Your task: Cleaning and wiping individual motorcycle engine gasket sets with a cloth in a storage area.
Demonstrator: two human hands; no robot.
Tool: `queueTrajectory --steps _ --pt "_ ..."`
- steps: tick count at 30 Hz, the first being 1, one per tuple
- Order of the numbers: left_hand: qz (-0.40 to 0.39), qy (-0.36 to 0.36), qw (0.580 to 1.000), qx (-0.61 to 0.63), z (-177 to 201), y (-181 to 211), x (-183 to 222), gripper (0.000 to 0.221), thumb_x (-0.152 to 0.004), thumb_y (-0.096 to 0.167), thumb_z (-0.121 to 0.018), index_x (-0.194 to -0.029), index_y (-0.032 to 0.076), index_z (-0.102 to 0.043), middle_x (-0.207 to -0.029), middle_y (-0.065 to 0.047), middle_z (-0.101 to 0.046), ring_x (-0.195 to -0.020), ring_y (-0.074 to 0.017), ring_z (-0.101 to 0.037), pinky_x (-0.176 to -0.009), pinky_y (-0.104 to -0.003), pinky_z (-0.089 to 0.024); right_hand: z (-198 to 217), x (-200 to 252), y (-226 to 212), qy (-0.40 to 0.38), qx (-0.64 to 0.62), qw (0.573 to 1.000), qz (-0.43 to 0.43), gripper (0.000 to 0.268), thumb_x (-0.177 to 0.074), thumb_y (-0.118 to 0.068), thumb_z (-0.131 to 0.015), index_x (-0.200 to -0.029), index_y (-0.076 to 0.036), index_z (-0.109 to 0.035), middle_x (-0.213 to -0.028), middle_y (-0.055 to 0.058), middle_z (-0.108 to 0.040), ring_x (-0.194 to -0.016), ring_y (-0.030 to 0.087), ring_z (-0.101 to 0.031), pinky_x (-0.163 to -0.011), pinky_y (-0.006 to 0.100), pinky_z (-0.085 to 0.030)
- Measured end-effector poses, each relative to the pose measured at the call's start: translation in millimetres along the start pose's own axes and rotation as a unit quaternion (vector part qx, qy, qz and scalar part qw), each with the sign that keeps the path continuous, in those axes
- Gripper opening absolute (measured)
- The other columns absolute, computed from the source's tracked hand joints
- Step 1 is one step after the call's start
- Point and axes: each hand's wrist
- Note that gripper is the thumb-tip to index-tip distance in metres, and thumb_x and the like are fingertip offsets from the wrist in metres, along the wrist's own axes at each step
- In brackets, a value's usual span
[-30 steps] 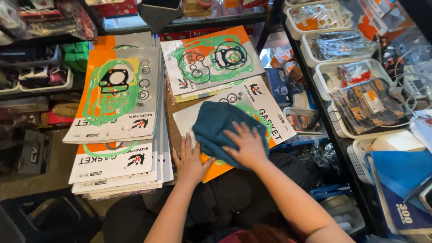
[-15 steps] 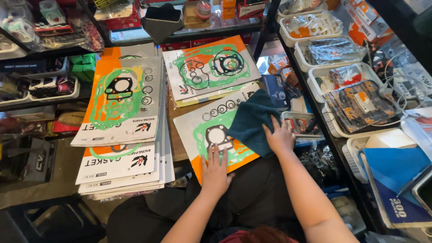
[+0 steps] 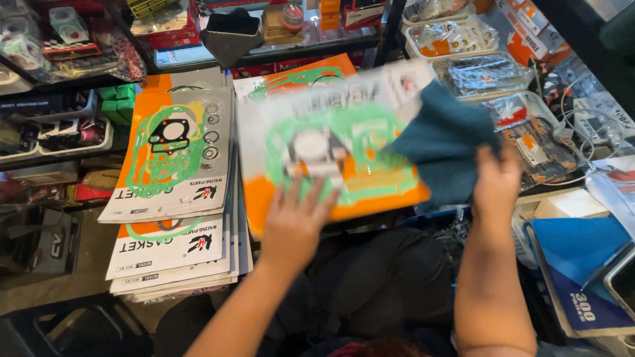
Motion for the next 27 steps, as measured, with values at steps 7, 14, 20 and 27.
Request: queueTrajectory --steps 7,14,20,27 --pt "-0.031 0.151 0.983 -0.098 -63.6 -99.9 -79.0 0.041 -0.100 0.019 -0.055 -0.137 0.033 -0.065 -0.130 -0.001 -0.069 -0.122 -0.0323 -0.063 -0.101 -0.052 -0.047 -54.2 20.2 -63.9 0.215 -0.169 0.961 0.049 0.038 -0.115 -0.018 -0.055 -0.147 -0.001 -0.045 -0.146 0.028 -0.047 -0.140 0.033 -0.046 -0.124 0.048 -0.027" --pt "0.166 -0.331 0.922 -0.112 -237.0 -138.3 15.3 0.036 -0.089 0.032 -0.046 -0.093 0.029 -0.082 -0.093 -0.001 -0.080 -0.095 -0.0284 -0.077 -0.082 -0.053 -0.053 -38.7 51.1 19.2 0.149 -0.186 0.969 -0.067 0.030 -0.110 -0.017 -0.056 -0.139 -0.012 -0.055 -0.127 0.006 -0.063 -0.114 0.013 -0.060 -0.108 0.037 -0.049" --pt "0.197 -0.462 0.865 0.004 -219.6 -117.2 23.4 0.063 -0.092 0.051 -0.062 -0.151 0.032 -0.051 -0.143 -0.012 -0.061 -0.134 -0.0385 -0.054 -0.107 -0.057 -0.039 -23.4 60.2 22.2 0.154 -0.155 0.970 -0.103 0.022 -0.111 -0.020 -0.056 -0.132 -0.018 -0.059 -0.119 0.001 -0.065 -0.108 0.009 -0.061 -0.103 0.032 -0.051" --pt "0.354 -0.215 0.909 -0.045 -86.8 -151.0 30.7 0.089 -0.080 0.042 -0.082 -0.157 0.018 -0.044 -0.156 -0.025 -0.043 -0.137 -0.0539 -0.044 -0.109 -0.079 -0.025 -31.6 62.8 33.1 0.154 -0.141 0.973 -0.101 0.024 -0.110 -0.023 -0.057 -0.133 -0.019 -0.061 -0.122 0.003 -0.066 -0.112 0.012 -0.061 -0.107 0.035 -0.049"
Point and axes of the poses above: each hand's wrist, its own x-axis away from the middle knuckle, its own z-axis out of the back of the hand, y = z × x
